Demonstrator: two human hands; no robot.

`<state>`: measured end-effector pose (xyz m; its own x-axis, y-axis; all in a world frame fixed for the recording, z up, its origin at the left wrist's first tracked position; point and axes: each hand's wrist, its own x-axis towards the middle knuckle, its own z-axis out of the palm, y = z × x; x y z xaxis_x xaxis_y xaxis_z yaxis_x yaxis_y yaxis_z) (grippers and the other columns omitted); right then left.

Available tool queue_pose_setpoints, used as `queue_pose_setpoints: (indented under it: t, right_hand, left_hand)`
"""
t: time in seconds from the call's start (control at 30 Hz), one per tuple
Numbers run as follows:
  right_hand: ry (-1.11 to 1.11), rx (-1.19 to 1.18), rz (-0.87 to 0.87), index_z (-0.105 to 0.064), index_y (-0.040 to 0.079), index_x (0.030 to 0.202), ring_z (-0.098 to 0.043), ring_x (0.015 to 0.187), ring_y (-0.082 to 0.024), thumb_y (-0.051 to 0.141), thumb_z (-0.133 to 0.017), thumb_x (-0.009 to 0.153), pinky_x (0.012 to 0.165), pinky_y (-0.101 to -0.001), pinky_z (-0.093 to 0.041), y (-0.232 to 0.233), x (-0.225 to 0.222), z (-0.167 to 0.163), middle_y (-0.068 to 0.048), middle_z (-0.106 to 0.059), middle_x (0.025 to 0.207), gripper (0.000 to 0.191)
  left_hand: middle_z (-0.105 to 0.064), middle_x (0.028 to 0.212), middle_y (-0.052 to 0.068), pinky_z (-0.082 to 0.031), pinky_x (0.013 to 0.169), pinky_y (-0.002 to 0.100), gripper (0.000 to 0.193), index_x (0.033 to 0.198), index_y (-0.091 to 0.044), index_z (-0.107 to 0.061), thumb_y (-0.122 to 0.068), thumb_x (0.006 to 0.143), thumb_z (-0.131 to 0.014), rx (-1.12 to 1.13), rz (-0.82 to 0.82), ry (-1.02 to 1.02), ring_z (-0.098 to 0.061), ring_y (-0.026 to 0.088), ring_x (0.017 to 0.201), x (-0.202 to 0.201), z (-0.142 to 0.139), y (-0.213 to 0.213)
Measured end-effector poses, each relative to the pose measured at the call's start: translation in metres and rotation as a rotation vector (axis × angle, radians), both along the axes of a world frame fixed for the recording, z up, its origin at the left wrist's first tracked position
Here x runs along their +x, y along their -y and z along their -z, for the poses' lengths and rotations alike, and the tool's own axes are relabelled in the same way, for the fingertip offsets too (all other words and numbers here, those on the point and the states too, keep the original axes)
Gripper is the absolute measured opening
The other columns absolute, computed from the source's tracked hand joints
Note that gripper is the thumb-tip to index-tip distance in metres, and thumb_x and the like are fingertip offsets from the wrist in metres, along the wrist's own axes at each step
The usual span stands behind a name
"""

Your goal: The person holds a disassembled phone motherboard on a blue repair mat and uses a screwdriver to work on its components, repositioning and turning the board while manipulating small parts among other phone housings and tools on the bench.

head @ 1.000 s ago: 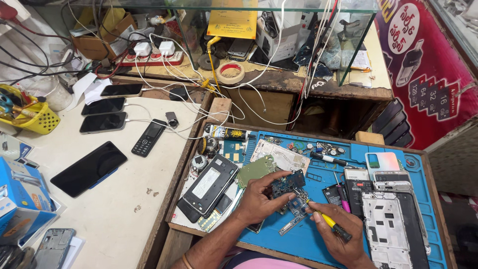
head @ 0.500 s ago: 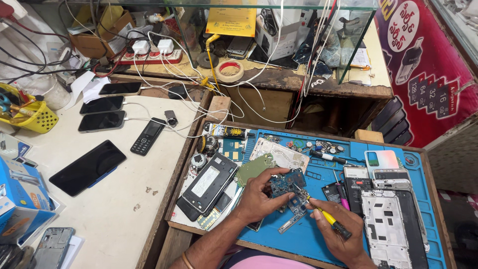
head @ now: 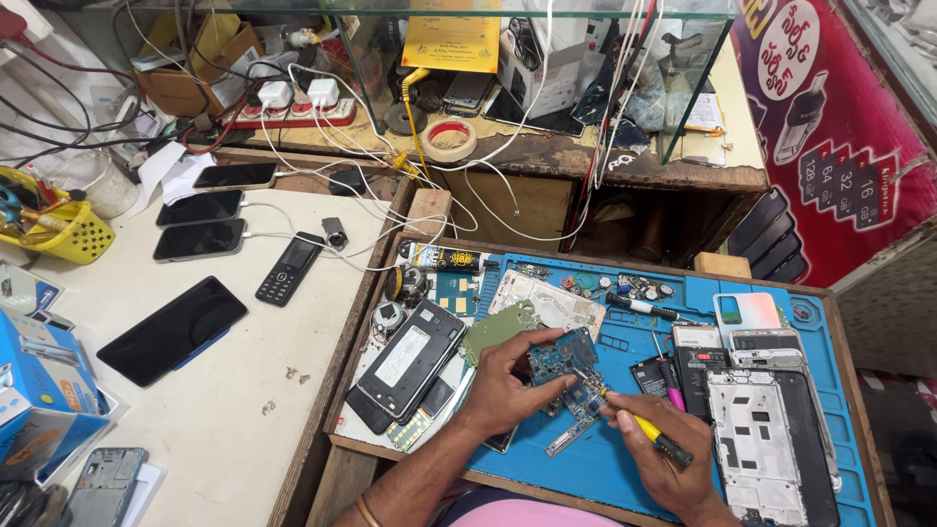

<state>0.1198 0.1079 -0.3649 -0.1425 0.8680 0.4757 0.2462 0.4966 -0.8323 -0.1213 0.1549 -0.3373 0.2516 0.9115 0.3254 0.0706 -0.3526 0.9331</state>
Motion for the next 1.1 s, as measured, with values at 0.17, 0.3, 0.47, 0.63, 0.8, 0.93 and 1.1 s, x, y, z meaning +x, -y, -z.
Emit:
queue_pose_setpoints:
  t: [0.17, 0.3, 0.47, 0.63, 0.8, 0.93, 1.1]
  right_hand:
    - [0.020, -0.088, 0.025, -0.074, -0.002, 0.116, -0.081, 0.086, -0.020, 0.006, -0.066, 0.092, 0.075, -0.0299, -0.065, 0.0003, 0.0000, 0.0006, -0.015, -0.082, 0.099, 0.027]
    - [0.014, -0.024, -0.012, -0.074, -0.002, 0.114, -0.082, 0.089, -0.019, 0.007, -0.064, 0.095, 0.078, -0.0294, -0.065, 0.0001, 0.0019, 0.0009, -0.016, -0.081, 0.101, 0.023]
    - [-0.022, -0.075, 0.007, -0.072, -0.002, 0.117, -0.080, 0.088, -0.020, 0.005, -0.064, 0.093, 0.077, -0.0289, -0.066, 0.0007, 0.0005, 0.0005, -0.015, -0.081, 0.101, 0.027]
    - [0.033, -0.043, -0.022, -0.074, -0.001, 0.115, -0.081, 0.087, -0.019, 0.006, -0.066, 0.092, 0.075, -0.0289, -0.065, 0.0007, -0.0004, 0.0000, -0.015, -0.081, 0.100, 0.026]
    - [0.050, -0.016, -0.033, -0.075, 0.000, 0.113, -0.082, 0.088, -0.020, 0.005, -0.065, 0.092, 0.078, -0.0299, -0.064, 0.0008, 0.0015, -0.0015, -0.014, -0.082, 0.097, 0.023]
    - [0.050, -0.033, -0.015, -0.074, -0.001, 0.114, -0.081, 0.089, -0.020, 0.004, -0.066, 0.090, 0.076, -0.0295, -0.064, 0.0006, -0.0003, -0.0023, -0.015, -0.082, 0.099, 0.025]
    - [0.079, -0.023, -0.033, -0.076, 0.001, 0.113, -0.082, 0.087, -0.019, 0.004, -0.067, 0.091, 0.076, -0.0291, -0.064, -0.0023, 0.0019, -0.0017, -0.013, -0.082, 0.097, 0.024]
  left_hand:
    - [-0.077, 0.110, 0.009, -0.063, 0.078, 0.024, 0.056, 0.133, -0.003, -0.065, -0.011, 0.082, -0.086, 0.031, 0.012, -0.001, -0.075, 0.010, 0.091, 0.0001, -0.0007, 0.0025]
    - [-0.078, 0.109, 0.008, -0.063, 0.077, 0.023, 0.055, 0.134, -0.004, -0.065, -0.013, 0.084, -0.086, 0.047, -0.017, 0.016, -0.075, 0.008, 0.091, -0.0004, -0.0002, 0.0023]
    - [-0.078, 0.104, 0.005, -0.059, 0.067, 0.020, 0.057, 0.133, -0.005, -0.066, -0.015, 0.081, -0.087, 0.026, -0.031, -0.040, -0.071, 0.005, 0.080, 0.0000, 0.0025, 0.0022]
    - [-0.077, 0.099, 0.004, -0.053, 0.057, 0.020, 0.058, 0.132, -0.007, -0.068, -0.018, 0.079, -0.089, 0.002, -0.046, -0.101, -0.064, 0.004, 0.068, 0.0009, 0.0054, 0.0018]
    - [-0.076, 0.100, 0.003, -0.053, 0.058, 0.019, 0.058, 0.132, -0.007, -0.068, -0.017, 0.079, -0.089, 0.066, -0.074, -0.097, -0.065, 0.002, 0.069, 0.0008, 0.0058, 0.0015]
    - [-0.077, 0.106, 0.007, -0.057, 0.067, 0.022, 0.057, 0.132, -0.006, -0.068, -0.014, 0.079, -0.088, 0.041, -0.048, -0.066, -0.069, 0.007, 0.080, 0.0022, 0.0062, 0.0026]
    - [-0.077, 0.118, 0.012, -0.062, 0.094, 0.028, 0.055, 0.133, -0.004, -0.066, -0.013, 0.082, -0.086, 0.102, -0.070, -0.028, -0.075, 0.016, 0.107, 0.0033, 0.0086, -0.0001]
